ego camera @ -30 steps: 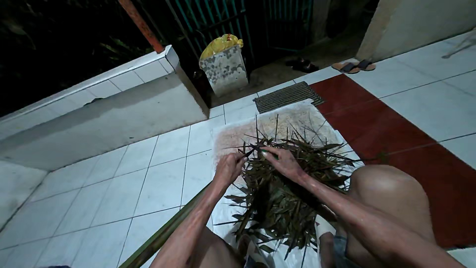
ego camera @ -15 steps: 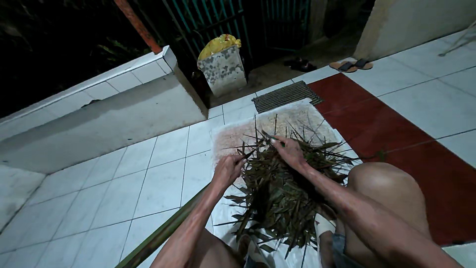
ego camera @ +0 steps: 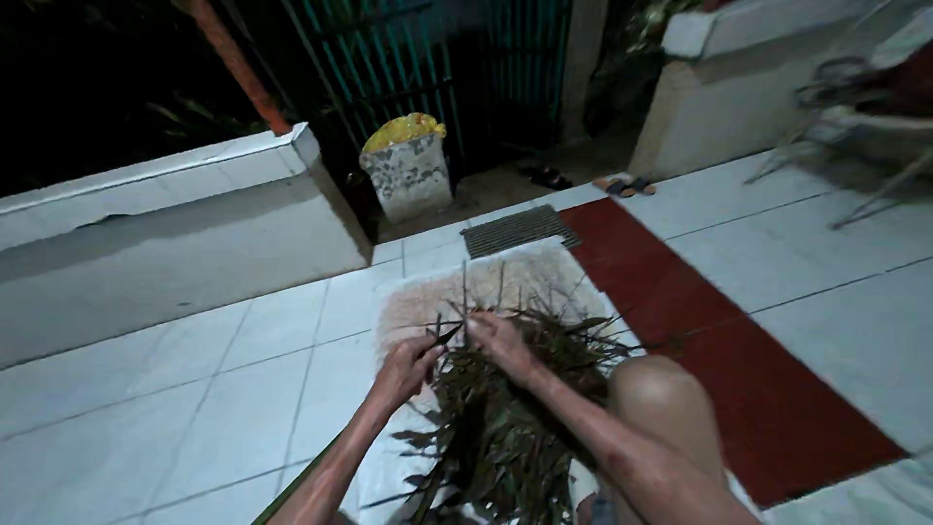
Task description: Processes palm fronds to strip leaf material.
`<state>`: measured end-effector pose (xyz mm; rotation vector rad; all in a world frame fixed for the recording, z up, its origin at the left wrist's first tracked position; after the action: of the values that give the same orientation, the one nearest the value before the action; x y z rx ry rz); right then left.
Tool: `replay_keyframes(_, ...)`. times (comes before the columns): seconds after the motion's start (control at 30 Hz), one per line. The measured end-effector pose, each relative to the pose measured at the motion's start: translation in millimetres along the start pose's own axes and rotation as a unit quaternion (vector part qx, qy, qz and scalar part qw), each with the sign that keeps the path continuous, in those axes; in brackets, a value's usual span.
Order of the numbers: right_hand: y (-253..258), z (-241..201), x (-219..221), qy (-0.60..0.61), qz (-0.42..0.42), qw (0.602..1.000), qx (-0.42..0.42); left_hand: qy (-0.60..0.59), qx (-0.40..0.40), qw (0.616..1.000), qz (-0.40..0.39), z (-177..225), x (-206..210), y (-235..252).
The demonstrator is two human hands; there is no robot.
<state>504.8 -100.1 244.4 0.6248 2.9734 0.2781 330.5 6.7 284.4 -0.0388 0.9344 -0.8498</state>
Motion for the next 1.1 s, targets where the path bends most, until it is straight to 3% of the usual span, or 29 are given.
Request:
replay_keyframes(0.13,11.7,-3.2,-2.8,0.030,0.034,0.999,-0.027,-0.023,0.010,1.000,-0.008,5.2,3.7,1.7)
replay_keyframes(0.4,23.7,-15.8,-28.6,-0.002,0.093,0.995,-0.022,-0.083,0.048,0.989,-0.114,-14.3,-1.2,-4.7)
replay_keyframes(0.53,19.6,-3.1,-26.3,-0.066,0.085,0.994,0.007,-0.051,0.051,0.996,-0.060,-25.4,-8.8,-3.6)
replay_keyframes(0.67,9.9,1.1,-4.8,-0.153,0.004,0.988,-0.025,0.017,0.044,0.999,0.022,-32.4,-17.8,6.2)
replay_keyframes(0.83,-4.1,1.5,24.3,-0.156,-0.083,0.983,-0.051,0.118,0.028,0.989,0.079,-26.8,-17.0,10.4)
replay_keyframes(1.1,-11.2,1.5,34.9,-0.142,-0.124,0.980,-0.061,0.204,0.008,0.972,0.115,-12.2,-7.9,6.3)
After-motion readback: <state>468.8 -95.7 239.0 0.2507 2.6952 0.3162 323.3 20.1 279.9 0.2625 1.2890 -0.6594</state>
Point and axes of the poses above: each hand's wrist, its own y-axis towards the middle knuckle, its own x-axis out of the palm, z = x × y, the point moved 5 cm from there along y, towards the middle knuckle, and after that the axes turned 13 degrees about -x, right-handed, at the moved point
